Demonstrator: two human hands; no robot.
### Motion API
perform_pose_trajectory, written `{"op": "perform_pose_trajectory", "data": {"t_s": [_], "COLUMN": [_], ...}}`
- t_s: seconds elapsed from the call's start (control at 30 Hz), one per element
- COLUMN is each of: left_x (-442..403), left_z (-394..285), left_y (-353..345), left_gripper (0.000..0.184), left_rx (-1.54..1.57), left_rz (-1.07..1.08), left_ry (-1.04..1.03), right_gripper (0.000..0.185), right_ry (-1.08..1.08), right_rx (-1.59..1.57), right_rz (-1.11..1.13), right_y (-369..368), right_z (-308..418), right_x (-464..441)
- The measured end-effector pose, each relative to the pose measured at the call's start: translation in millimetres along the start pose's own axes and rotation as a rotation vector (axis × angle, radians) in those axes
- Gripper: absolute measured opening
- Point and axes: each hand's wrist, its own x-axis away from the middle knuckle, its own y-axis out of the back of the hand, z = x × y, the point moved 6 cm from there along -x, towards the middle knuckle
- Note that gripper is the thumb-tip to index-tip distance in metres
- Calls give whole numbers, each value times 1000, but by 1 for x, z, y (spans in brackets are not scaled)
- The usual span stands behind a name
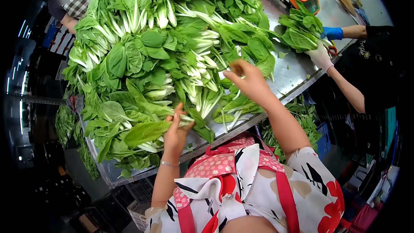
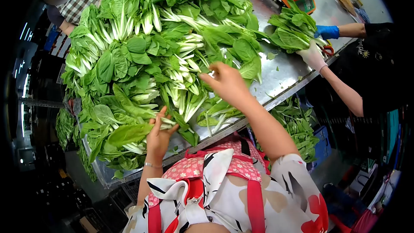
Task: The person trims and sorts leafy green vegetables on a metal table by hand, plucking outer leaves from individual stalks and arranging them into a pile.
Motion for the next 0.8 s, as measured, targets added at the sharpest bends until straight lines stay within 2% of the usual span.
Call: {"op": "perform_pose_trajectory", "data": {"t_s": [0.03,0.07,0.13,0.2,0.27,0.37,0.47,0.53,0.63,0.67,0.73,0.8], "left_x": [-8,-14,-21,-25,-31,-45,-46,-30,-24,-18,-2,3], "left_z": [8,17,19,22,19,28,34,12,18,19,-4,-6], "left_y": [-3,-5,-18,-23,-30,-32,-28,-33,-44,-52,-74,-87], "left_gripper": [25,23,23,21,17,15,14,16,18,19,22,23], "left_rx": [77,155,209,295,370,444,370,-776,-101,115,-327,-447], "left_rz": [4,8,71,61,7,117,77,-2,23,19,173,264], "left_ry": [75,147,89,69,45,-3,2,-538,-235,-128,-386,-489], "right_gripper": [54,67,83,88,81,63,59,56,53,52,51,54], "right_ry": [62,-2,37,-68,-35,174,165,165,99,101,103,174], "right_rx": [20,87,224,412,449,444,372,289,210,117,28,6], "right_rz": [-33,65,159,273,232,51,79,54,62,-3,-68,-217], "right_y": [-13,-31,-73,-91,-104,-103,-100,-93,-84,-79,-69,-48], "right_z": [10,13,9,26,20,17,19,24,18,12,6,12], "right_x": [-15,-29,-50,-47,-45,-38,-26,-9,16,24,39,52]}}
